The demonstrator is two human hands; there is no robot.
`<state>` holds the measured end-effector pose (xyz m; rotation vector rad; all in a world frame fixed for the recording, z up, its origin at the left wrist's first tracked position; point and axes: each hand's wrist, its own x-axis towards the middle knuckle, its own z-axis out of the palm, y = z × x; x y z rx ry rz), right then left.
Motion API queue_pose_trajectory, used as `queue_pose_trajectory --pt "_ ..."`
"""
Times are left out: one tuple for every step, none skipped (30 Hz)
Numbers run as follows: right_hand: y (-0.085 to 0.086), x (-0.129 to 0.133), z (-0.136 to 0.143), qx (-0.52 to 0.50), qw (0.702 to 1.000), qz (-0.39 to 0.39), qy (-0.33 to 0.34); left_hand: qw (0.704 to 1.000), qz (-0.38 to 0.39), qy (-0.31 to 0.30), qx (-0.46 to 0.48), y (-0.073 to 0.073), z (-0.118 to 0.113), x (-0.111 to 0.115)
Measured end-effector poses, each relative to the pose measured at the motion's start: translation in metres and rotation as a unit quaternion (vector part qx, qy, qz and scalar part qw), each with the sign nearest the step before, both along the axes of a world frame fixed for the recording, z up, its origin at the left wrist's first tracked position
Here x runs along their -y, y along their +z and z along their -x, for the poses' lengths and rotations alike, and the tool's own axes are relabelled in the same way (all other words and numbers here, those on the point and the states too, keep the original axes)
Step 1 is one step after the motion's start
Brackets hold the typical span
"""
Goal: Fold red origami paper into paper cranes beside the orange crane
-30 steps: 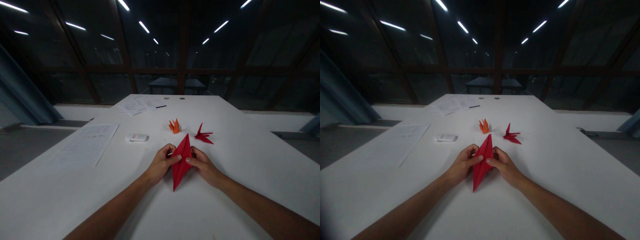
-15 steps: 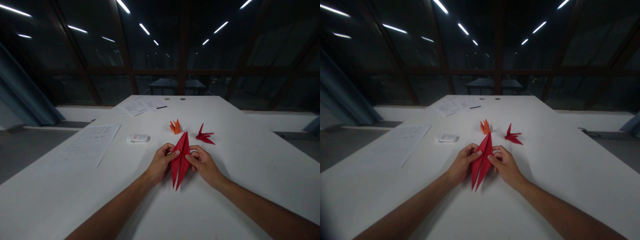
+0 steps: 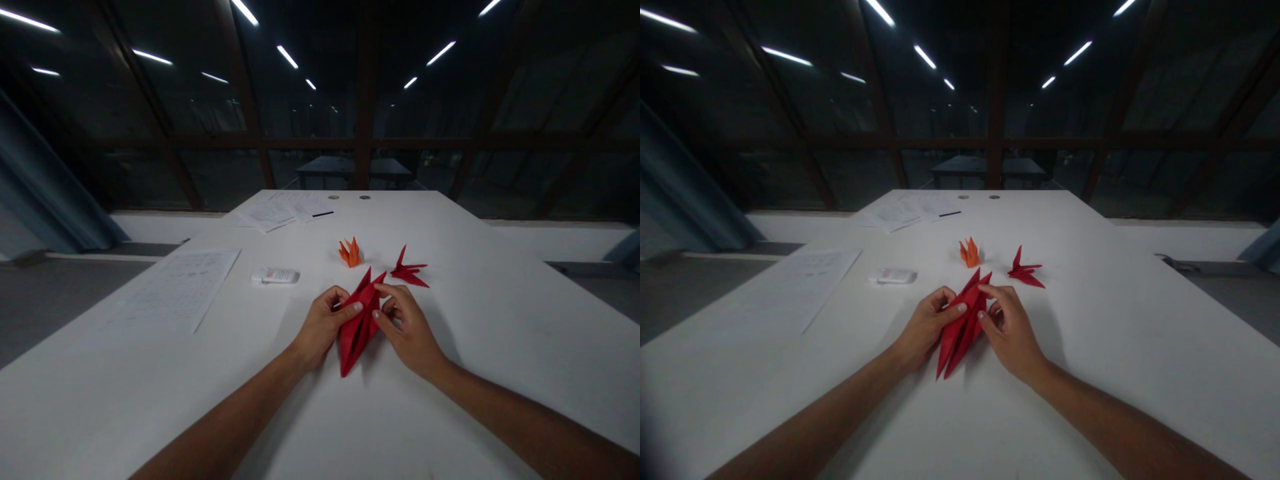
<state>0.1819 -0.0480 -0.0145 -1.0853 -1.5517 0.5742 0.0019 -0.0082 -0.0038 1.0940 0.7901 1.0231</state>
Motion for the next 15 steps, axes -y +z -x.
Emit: queue_pose_trajectory --pt "0.0013 0.0006 -0.0002 0.017 1.000 -0.006 -0.004 1.000 -0.001 -0.005 0.000 -0.0002 0.0005 -0.0003" --pt "0.0026 0.0011 -0.0004 0.031 0.999 -0.008 -0.008 1.000 -0.005 -0.008 0.002 -0.0006 0.0009 -0.0007" --pt "0.0036 0.0013 -0.0006 0.042 0.999 -0.009 -0.012 1.000 -0.009 -0.011 0.005 -0.0009 0.0012 -0.0010" --pt "0.0044 0.0012 -0.0007 0.049 0.999 -0.007 -0.014 1.000 -0.011 -0.014 0.007 -0.0012 0.0013 -0.0012" --pt "0.0049 0.0009 -0.0008 0.052 0.999 -0.004 -0.015 1.000 -0.012 -0.017 0.008 -0.0014 0.0013 -0.0013" --pt "0.0052 0.0005 -0.0008 0.051 0.999 0.000 -0.015 1.000 -0.009 -0.022 0.011 -0.0015 0.0012 -0.0013" --pt "0.0053 0.0001 -0.0008 0.047 0.999 0.004 -0.014 1.000 -0.002 -0.026 0.016 -0.0014 0.0011 -0.0012" --pt "0.0053 -0.0002 -0.0008 0.045 0.999 0.007 -0.012 0.999 0.006 -0.032 0.023 -0.0012 0.0009 -0.0012" --pt "0.0053 -0.0003 -0.0007 0.046 0.999 0.010 -0.008 0.999 0.015 -0.037 0.033 -0.0009 0.0008 -0.0012" --pt "0.0054 -0.0002 -0.0005 0.049 0.999 0.012 -0.003 0.998 0.020 -0.043 0.042 -0.0007 0.0008 -0.0014" --pt "0.0056 0.0001 -0.0003 0.054 0.998 0.012 0.003 0.997 0.021 -0.049 0.048 -0.0006 0.0009 -0.0017" --pt "0.0059 0.0006 -0.0002 0.060 0.998 0.011 0.009 0.997 0.019 -0.055 0.048 -0.0006 0.0010 -0.0020" --pt "0.0062 0.0011 -0.0001 0.065 0.998 0.010 0.015 0.997 0.014 -0.061 0.045 -0.0007 0.0011 -0.0024" --pt "0.0064 0.0017 0.0000 0.070 0.997 0.010 0.020 0.997 0.009 -0.065 0.041 -0.0009 0.0011 -0.0027" --pt "0.0066 0.0022 0.0000 0.075 0.997 0.010 0.022 0.997 0.007 -0.067 0.039 -0.0010 0.0010 -0.0028"
